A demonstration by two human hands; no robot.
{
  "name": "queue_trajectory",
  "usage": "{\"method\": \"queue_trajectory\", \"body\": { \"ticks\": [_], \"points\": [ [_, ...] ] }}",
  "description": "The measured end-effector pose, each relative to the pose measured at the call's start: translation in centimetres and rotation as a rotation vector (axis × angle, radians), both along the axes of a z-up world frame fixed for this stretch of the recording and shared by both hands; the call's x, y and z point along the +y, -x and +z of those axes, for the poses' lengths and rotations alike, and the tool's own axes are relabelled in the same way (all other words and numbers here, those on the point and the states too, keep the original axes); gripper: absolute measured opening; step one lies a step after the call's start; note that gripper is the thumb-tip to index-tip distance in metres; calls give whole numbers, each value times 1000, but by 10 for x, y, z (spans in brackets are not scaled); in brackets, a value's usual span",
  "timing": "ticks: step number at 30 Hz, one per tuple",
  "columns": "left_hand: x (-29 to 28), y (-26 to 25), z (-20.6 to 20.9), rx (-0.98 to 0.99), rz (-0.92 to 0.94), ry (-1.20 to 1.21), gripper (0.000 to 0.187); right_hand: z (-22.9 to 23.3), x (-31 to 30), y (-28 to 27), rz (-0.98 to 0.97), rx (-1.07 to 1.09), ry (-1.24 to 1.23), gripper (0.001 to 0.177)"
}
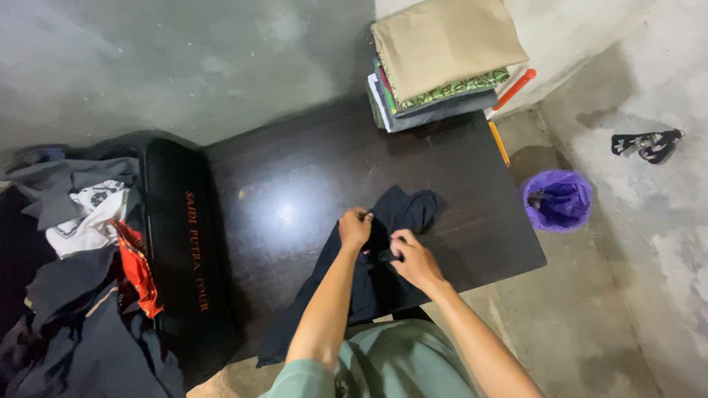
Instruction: The person folds a patterned green shirt, a tan short-sleeved shirt, and two black t-shirts, smoothing each garment on the table before folding it and placing it in a stack.
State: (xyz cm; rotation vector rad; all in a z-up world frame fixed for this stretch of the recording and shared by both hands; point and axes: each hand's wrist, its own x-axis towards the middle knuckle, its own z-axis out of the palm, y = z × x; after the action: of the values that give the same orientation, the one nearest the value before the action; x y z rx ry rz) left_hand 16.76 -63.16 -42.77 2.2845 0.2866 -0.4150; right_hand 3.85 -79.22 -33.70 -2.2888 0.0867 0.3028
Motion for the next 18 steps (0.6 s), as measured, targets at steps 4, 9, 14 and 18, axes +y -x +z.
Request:
{"method": "queue_trajectory", "body": {
  "ticks": [4,9,14,18],
  "points": [
    [35,0,16,-259,144,115,17,25,-65,29,-201,-308,-101,32],
    [98,-18,80,-296,367,618,11,46,-130,33,-382,-300,-36,34],
    [119,-3,189,-331,271,955,4,95,-121,-6,-119,-672,227,36],
    [142,15,286,-486,225,1109,19,129,-103,-25,-44,-788,8,30]
  ]
}}
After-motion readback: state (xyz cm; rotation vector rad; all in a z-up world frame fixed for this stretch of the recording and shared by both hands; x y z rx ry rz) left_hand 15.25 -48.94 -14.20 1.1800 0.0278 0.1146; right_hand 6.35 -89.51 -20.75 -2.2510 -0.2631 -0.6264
